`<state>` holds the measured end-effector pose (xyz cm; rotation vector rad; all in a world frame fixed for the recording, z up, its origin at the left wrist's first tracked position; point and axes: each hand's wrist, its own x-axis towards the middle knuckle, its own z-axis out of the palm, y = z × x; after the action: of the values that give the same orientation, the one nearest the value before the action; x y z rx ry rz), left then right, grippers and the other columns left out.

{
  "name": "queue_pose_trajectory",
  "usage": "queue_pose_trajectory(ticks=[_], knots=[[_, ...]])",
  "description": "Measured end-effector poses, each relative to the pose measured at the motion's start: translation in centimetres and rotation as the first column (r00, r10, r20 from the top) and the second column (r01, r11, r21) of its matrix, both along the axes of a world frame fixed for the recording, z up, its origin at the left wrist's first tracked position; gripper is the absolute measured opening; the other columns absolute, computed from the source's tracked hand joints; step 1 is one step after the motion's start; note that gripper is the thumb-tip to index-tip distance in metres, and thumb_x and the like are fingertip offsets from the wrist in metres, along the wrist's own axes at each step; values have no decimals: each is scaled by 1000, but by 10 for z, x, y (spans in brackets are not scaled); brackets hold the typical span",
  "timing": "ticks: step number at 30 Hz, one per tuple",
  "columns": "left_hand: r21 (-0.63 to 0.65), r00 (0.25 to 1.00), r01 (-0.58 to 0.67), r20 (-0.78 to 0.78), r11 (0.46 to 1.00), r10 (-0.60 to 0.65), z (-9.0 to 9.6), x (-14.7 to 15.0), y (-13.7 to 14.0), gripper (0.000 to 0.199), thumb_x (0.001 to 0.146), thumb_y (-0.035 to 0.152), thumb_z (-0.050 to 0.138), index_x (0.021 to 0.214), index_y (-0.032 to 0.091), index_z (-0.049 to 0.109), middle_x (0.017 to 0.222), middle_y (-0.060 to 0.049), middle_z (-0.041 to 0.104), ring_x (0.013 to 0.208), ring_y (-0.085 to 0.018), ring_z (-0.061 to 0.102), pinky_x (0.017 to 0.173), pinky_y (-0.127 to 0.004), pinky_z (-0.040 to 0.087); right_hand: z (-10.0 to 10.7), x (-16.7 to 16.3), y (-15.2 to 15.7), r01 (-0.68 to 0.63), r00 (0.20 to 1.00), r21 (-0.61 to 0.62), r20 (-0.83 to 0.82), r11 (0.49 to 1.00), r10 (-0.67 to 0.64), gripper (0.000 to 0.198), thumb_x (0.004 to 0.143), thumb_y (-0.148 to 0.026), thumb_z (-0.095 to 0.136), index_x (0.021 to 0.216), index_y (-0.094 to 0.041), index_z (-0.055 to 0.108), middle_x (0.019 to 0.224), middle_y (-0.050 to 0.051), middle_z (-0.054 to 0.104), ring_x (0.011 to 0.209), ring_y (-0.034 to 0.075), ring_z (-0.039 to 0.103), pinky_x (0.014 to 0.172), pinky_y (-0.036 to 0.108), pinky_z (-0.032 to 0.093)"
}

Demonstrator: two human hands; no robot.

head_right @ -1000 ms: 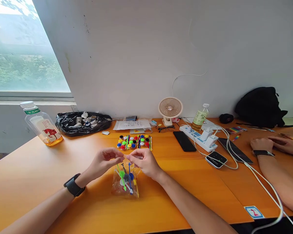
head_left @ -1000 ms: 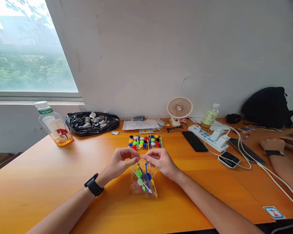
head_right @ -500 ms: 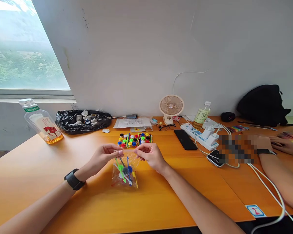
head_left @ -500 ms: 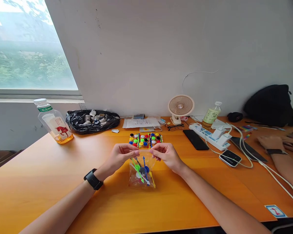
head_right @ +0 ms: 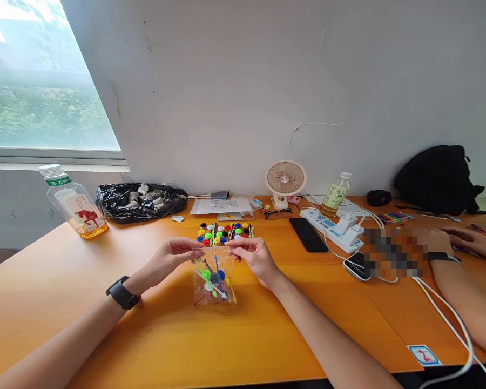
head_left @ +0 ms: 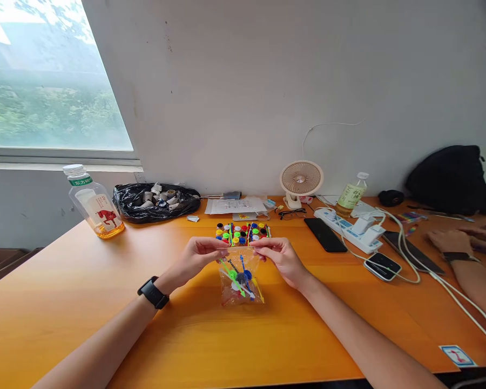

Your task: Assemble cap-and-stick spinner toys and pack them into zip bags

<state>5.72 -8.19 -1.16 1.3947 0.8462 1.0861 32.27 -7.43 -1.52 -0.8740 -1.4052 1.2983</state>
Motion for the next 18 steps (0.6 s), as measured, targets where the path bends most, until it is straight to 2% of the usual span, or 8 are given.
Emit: queue_pose_trajectory(ticks=[4, 9, 12, 14, 18], knots=[[13, 1000, -9, -11, 1000, 10, 0, -2, 0, 27, 82, 40, 87, 94, 16, 83, 96, -10, 80, 90, -20, 72, 88, -31, 57, 5, 0, -2, -29, 999, 85, 38, 996, 25, 15, 82, -28, 75, 88, -22, 87, 78, 5, 75, 73, 16, 60, 65, 28, 46], [1, 999, -41, 0, 999, 41, 3, 3, -6, 27, 81, 41, 88, 86, 15, 82, 89, -8, 79, 84, -19, 71, 81, -28, 57, 10, 0, -6, -39, 992, 192, 128, 981, 14, 17, 83, -23, 69, 84, -23, 86, 79, 5, 71, 74, 17, 58, 66, 30, 46], [-16, 997, -48, 63, 999, 49, 5, 8, -10, 32, 76, 38, 92, 93, 16, 78, 89, -7, 78, 83, -19, 71, 78, -28, 58, 8, 0, -6, -45, 991, 181, 131, 982, 21, 15, 84, -22, 68, 81, -21, 82, 78, 4, 68, 73, 16, 57, 66, 29, 45], [-22, 992, -58, 114, 998, 61, 5, 11, -11, 39, 72, 35, 96, 100, 17, 76, 93, -6, 78, 85, -18, 72, 79, -28, 58, 6, -1, -6, -42, 996, 146, 89, 988, 30, 10, 85, -25, 70, 89, -21, 78, 82, 3, 67, 75, 16, 57, 67, 27, 46], [-12, 993, -46, 112, 999, 47, 5, 14, -12, 42, 72, 36, 96, 102, 15, 75, 96, -8, 78, 87, -20, 73, 83, -31, 59, 4, -11, -10, -92, 992, 69, 96, 993, 86, 31, 87, -43, 77, 109, -21, 74, 95, 3, 69, 81, 16, 61, 69, 26, 49]])
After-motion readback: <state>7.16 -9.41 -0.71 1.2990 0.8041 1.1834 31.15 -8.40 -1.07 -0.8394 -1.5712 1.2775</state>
